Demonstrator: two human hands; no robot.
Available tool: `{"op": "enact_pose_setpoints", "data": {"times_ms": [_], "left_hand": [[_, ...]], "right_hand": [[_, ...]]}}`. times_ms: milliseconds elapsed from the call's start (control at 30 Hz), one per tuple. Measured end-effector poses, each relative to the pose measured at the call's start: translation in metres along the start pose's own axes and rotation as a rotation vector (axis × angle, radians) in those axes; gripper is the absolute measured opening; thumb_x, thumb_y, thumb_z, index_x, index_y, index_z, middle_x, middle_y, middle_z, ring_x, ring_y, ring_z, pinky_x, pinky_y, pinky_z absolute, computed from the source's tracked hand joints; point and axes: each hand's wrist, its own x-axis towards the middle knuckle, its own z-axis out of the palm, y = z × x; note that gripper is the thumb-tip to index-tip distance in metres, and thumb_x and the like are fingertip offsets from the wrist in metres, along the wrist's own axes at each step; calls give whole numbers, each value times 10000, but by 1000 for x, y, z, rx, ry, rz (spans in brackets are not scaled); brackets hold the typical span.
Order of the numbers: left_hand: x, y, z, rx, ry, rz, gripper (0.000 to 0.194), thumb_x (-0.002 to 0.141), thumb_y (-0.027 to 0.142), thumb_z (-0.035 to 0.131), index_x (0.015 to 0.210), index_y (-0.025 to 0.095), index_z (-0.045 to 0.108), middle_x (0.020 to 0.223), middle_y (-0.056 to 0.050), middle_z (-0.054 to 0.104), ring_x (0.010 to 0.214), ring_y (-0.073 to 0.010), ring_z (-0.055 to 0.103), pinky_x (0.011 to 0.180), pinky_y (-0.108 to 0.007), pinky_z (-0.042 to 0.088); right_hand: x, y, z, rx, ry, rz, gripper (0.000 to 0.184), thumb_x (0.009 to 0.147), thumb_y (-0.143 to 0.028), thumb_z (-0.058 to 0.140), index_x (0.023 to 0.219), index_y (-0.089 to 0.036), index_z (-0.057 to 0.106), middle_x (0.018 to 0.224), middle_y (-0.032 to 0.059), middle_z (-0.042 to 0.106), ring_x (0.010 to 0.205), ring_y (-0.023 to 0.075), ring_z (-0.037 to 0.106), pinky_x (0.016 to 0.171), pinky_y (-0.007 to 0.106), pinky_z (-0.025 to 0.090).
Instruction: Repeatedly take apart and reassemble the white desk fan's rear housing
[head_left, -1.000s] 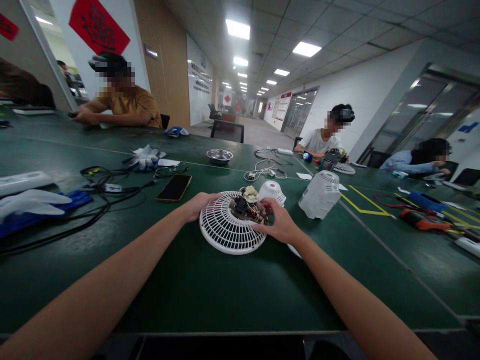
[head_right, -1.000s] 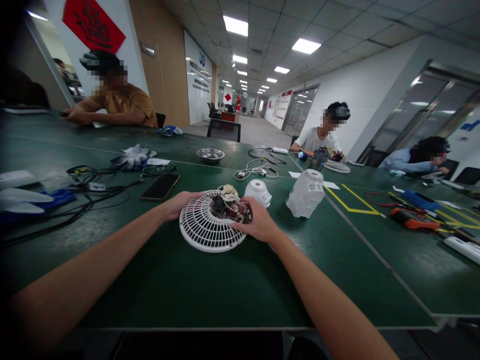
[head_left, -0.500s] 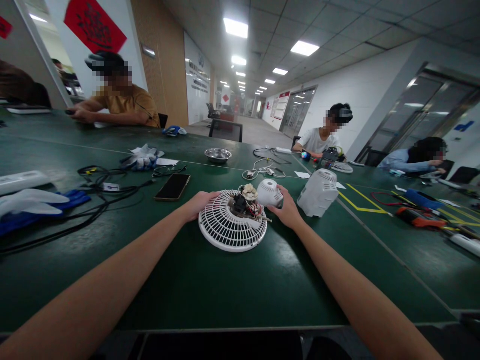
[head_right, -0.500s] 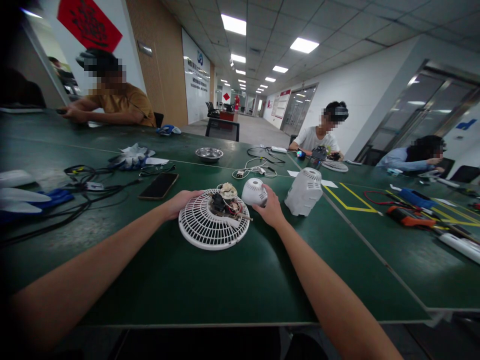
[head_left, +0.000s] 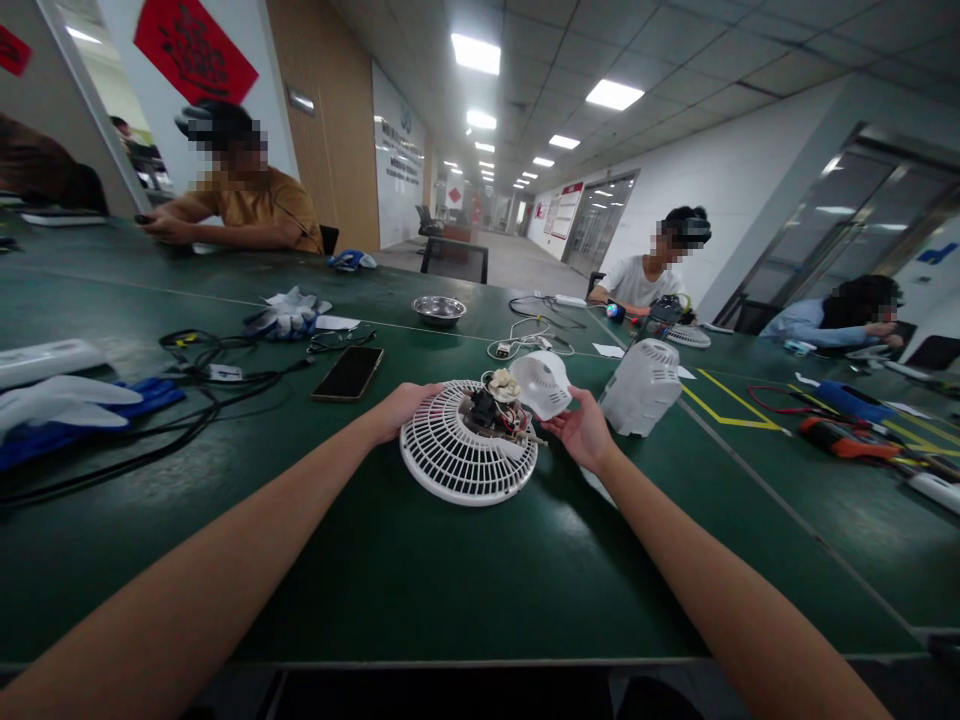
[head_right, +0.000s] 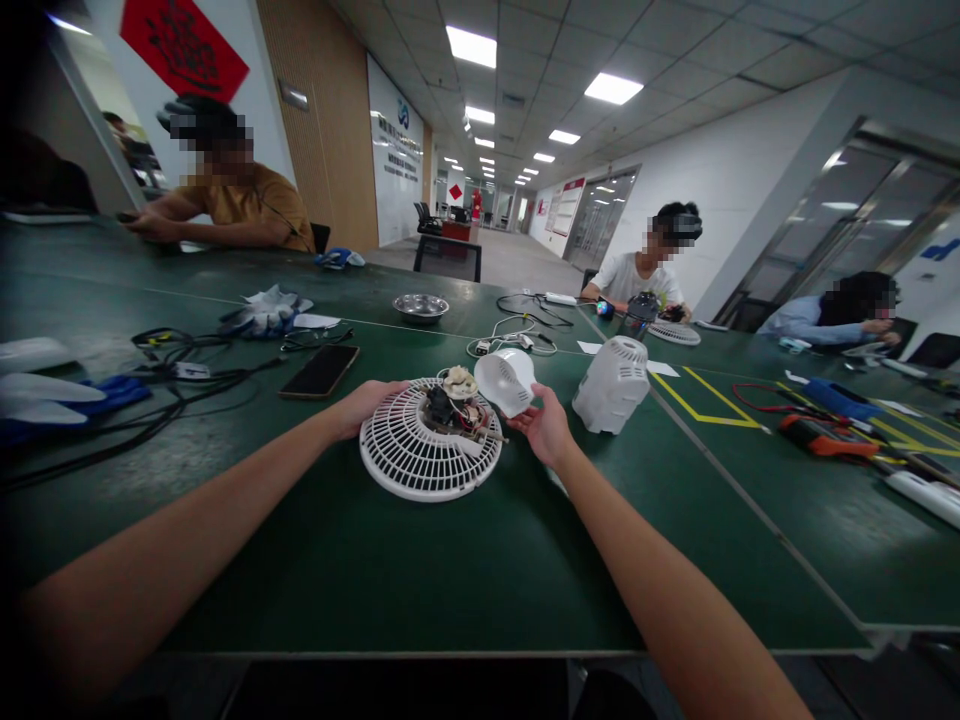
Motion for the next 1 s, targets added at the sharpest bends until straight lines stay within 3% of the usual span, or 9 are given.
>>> {"op": "enact_pose_setpoints", "data": {"times_ms": [67,200,400,800,1000], "left_hand": [[0,0,0,5,12,0,189,880,284,686,891,102,736,813,-100,758,683,-185,722,673,-307,582],[-4,2,4,1,33,12,180,863,269,701,853,91,732,814,-102,757,661,-178,714,650,-295,573],[-6,3,7,2,46,24,170,852,259,705,859,91,731,770,-96,752,644,-179,707,661,-305,568],[-2,-1,1,20,20,32,209,830,304,739,860,97,733,806,-105,755,669,-187,715,678,-315,570],[2,-3,-2,26,22,40,222,815,320,751,857,103,735,802,-99,755,674,-185,713,682,-311,567]], "right_hand": [[-9,-2,10,79,-52,-11,377,845,-505,509,1088,-221,554,927,77,710,814,241,695,725,380,574],[-21,-2,25,102,-66,-155,413,797,-438,645,1158,-297,503,918,-5,699,725,193,671,653,336,566],[-24,3,28,67,-87,-319,476,741,-339,751,1160,-315,527,885,-43,672,709,154,645,631,290,560],[-21,3,27,176,-82,-232,414,780,-384,692,1134,-309,491,915,-49,677,666,142,662,595,290,571],[-22,2,27,141,-108,-294,417,799,-376,681,1157,-311,480,939,-42,651,679,140,637,598,292,562]]}}
